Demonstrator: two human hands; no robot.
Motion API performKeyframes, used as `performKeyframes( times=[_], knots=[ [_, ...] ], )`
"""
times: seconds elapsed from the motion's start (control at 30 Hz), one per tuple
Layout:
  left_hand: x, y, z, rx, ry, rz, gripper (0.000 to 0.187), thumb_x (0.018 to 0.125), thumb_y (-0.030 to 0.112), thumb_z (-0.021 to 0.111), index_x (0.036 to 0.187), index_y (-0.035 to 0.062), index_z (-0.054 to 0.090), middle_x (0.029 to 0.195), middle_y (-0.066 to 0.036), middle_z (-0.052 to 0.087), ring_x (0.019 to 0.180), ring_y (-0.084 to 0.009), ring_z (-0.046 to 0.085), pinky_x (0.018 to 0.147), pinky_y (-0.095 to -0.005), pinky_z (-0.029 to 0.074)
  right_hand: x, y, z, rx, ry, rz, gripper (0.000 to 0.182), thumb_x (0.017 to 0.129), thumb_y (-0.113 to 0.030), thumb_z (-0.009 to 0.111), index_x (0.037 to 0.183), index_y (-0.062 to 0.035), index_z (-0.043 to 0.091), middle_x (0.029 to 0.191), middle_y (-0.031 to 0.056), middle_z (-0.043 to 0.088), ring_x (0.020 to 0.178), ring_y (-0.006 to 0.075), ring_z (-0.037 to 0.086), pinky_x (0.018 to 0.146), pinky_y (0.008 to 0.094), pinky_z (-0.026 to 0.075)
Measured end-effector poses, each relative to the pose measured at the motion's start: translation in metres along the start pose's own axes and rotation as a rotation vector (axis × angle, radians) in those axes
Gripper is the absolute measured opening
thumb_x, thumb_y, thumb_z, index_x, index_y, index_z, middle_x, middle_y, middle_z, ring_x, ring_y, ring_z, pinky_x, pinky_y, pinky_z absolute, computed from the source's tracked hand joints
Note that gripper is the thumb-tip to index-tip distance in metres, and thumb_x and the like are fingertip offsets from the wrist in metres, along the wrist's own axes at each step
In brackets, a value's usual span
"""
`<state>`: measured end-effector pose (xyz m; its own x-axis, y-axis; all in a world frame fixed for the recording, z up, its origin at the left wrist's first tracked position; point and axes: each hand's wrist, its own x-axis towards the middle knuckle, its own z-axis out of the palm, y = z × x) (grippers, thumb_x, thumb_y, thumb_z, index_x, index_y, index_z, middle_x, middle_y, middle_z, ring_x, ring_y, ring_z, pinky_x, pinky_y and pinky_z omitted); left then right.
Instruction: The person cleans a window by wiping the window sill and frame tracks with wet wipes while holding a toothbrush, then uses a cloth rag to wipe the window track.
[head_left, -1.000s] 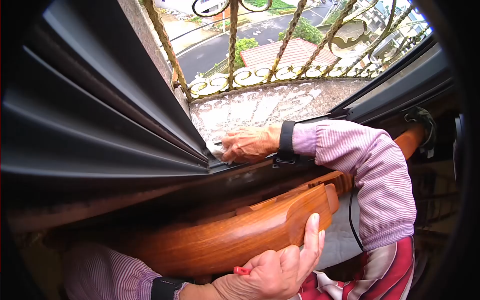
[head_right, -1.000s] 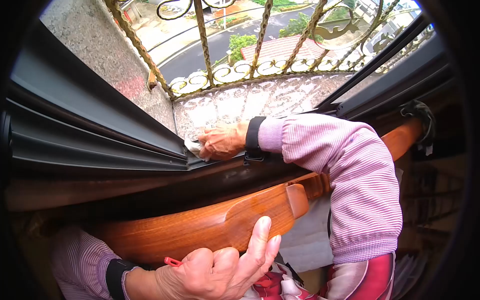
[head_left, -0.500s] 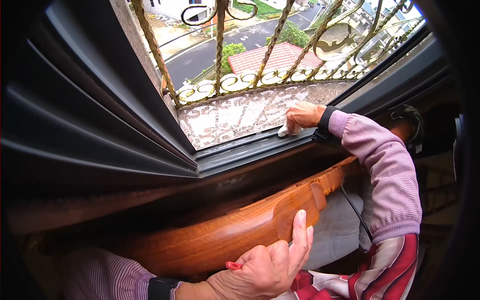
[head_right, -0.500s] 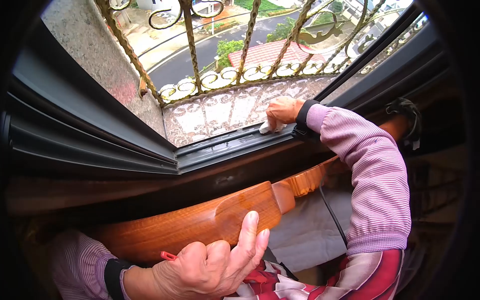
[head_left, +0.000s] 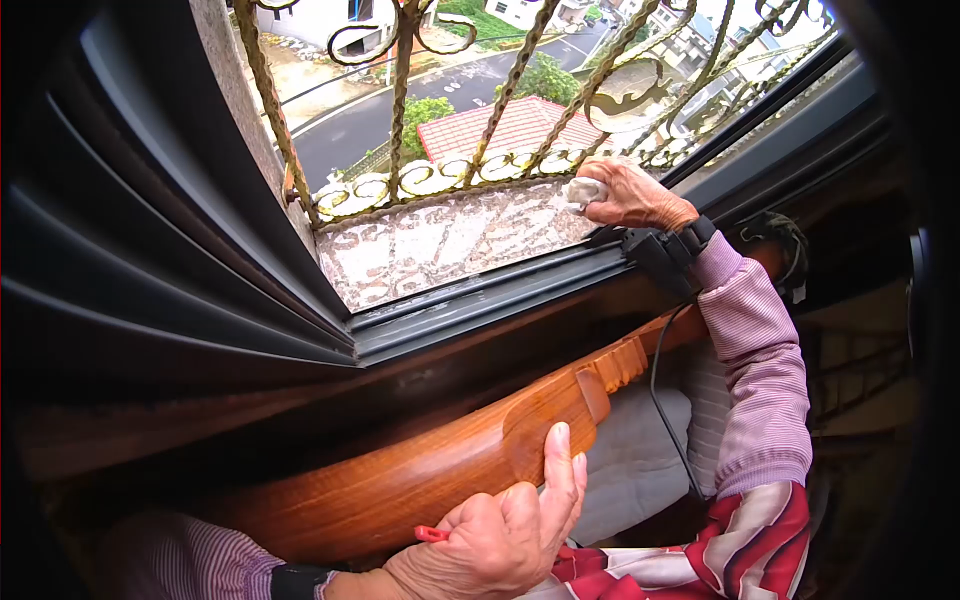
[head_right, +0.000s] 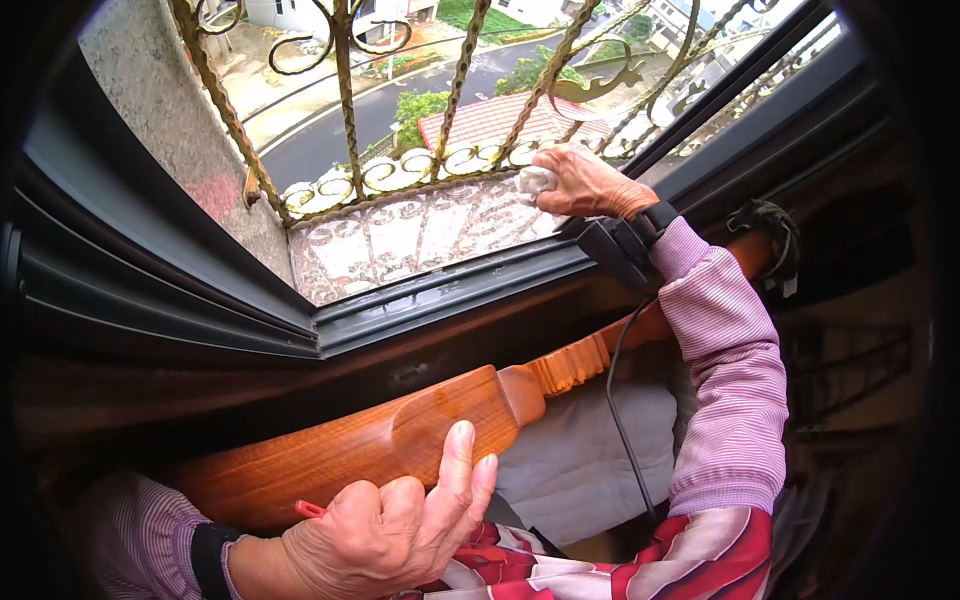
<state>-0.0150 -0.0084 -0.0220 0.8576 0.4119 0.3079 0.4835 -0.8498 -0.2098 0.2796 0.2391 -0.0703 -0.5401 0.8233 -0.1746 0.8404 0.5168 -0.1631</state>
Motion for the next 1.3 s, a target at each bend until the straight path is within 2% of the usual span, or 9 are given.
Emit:
performKeyframes(
  times=[0.17, 0.3, 0.43, 0.47, 0.57, 0.67, 1.17, 1.23, 1.3],
  knots=[
    [0.002, -0.002, -0.004, 0.009, -0.024, 0.025, 0.036, 0.080, 0.018, 0.048, 0.110, 0.0024, 0.060, 0.112, -0.022, 0.060, 0.053, -0.0113, 0.037, 0.043, -0.0231, 0.028, -0.005, 0.020, 0.018, -0.096, -0.146, 0.014, 0.046, 0.073, -0.038, 0.061, 0.093, 0.0033, 0.052, 0.095, 0.0248, 0.054, 0.091, 0.0382, 0.055, 0.080, 0.0406, 0.045],
    [0.001, -0.002, -0.002, 0.014, -0.017, 0.021, 0.036, 0.080, 0.018, 0.048, 0.110, 0.0025, 0.061, 0.112, -0.021, 0.060, 0.053, -0.0112, 0.038, 0.043, -0.0229, 0.029, -0.003, 0.014, 0.018, 0.078, -0.206, 0.357, 0.046, 0.075, -0.037, 0.060, 0.092, 0.0046, 0.052, 0.094, 0.0251, 0.055, 0.094, 0.0375, 0.057, 0.078, 0.0419, 0.046],
    [0.001, -0.005, -0.004, 0.000, -0.037, 0.031, 0.035, 0.081, 0.018, 0.048, 0.110, 0.0025, 0.061, 0.112, -0.021, 0.060, 0.053, -0.0113, 0.038, 0.043, -0.0227, 0.029, 0.009, 0.037, 0.057, -0.593, -0.223, -0.472, 0.029, 0.080, -0.024, 0.050, 0.084, 0.0039, 0.056, 0.073, 0.0169, 0.054, 0.076, 0.0287, 0.057, 0.069, 0.0409, 0.043],
    [0.001, -0.004, -0.003, 0.003, -0.026, 0.019, 0.035, 0.081, 0.017, 0.048, 0.110, 0.0024, 0.061, 0.112, -0.022, 0.060, 0.053, -0.0113, 0.038, 0.043, -0.0227, 0.029, 0.011, 0.033, 0.068, -0.847, -0.420, -0.503, 0.024, 0.081, -0.019, 0.048, 0.085, 0.0028, 0.057, 0.076, 0.0177, 0.057, 0.073, 0.0289, 0.055, 0.069, 0.0397, 0.042],
    [0.001, -0.001, -0.001, -0.001, -0.012, -0.002, 0.035, 0.080, 0.017, 0.048, 0.110, 0.0020, 0.061, 0.112, -0.022, 0.060, 0.053, -0.0112, 0.038, 0.042, -0.0227, 0.029, 0.010, 0.062, 0.117, -0.387, -0.408, -0.120, 0.018, 0.077, -0.013, 0.051, 0.084, 0.0007, 0.062, 0.092, 0.0218, 0.056, 0.086, 0.0335, 0.058, 0.077, 0.0449, 0.047],
    [0.001, -0.003, -0.002, -0.020, -0.022, -0.005, 0.035, 0.080, 0.016, 0.049, 0.110, 0.0019, 0.061, 0.113, -0.022, 0.060, 0.053, -0.0111, 0.038, 0.042, -0.0229, 0.029, 0.006, 0.067, 0.138, -0.429, -0.379, -0.002, 0.019, 0.076, -0.012, 0.053, 0.085, 0.0011, 0.062, 0.097, 0.0232, 0.054, 0.092, 0.0356, 0.058, 0.080, 0.0452, 0.048],
    [0.001, -0.005, -0.004, -0.084, -0.037, -0.030, 0.034, 0.080, 0.016, 0.049, 0.108, 0.0015, 0.060, 0.112, -0.021, 0.059, 0.053, -0.0110, 0.038, 0.043, -0.0243, 0.028, 0.026, 0.039, 0.173, 0.190, -0.065, -0.320, 0.004, 0.067, -0.007, 0.056, 0.065, -0.0032, 0.054, 0.083, 0.0152, 0.050, 0.079, 0.0302, 0.053, 0.070, 0.0357, 0.044],
    [0.001, -0.005, -0.005, -0.065, -0.036, -0.025, 0.034, 0.080, 0.016, 0.049, 0.108, 0.0016, 0.060, 0.112, -0.021, 0.059, 0.053, -0.0110, 0.038, 0.043, -0.0240, 0.028, 0.027, 0.019, 0.154, 0.343, -0.216, -0.197, 0.007, 0.073, -0.007, 0.058, 0.073, -0.0020, 0.054, 0.080, 0.0138, 0.051, 0.075, 0.0278, 0.054, 0.065, 0.0351, 0.044],
    [0.002, -0.006, -0.006, -0.043, -0.029, -0.021, 0.034, 0.079, 0.016, 0.049, 0.108, 0.0016, 0.060, 0.113, -0.021, 0.059, 0.053, -0.0110, 0.038, 0.043, -0.0236, 0.028, 0.029, 0.012, 0.154, 0.801, -0.336, 0.237, 0.011, 0.076, -0.008, 0.058, 0.070, 0.0009, 0.056, 0.084, 0.0153, 0.052, 0.078, 0.0297, 0.054, 0.071, 0.0356, 0.043]
  ],
)
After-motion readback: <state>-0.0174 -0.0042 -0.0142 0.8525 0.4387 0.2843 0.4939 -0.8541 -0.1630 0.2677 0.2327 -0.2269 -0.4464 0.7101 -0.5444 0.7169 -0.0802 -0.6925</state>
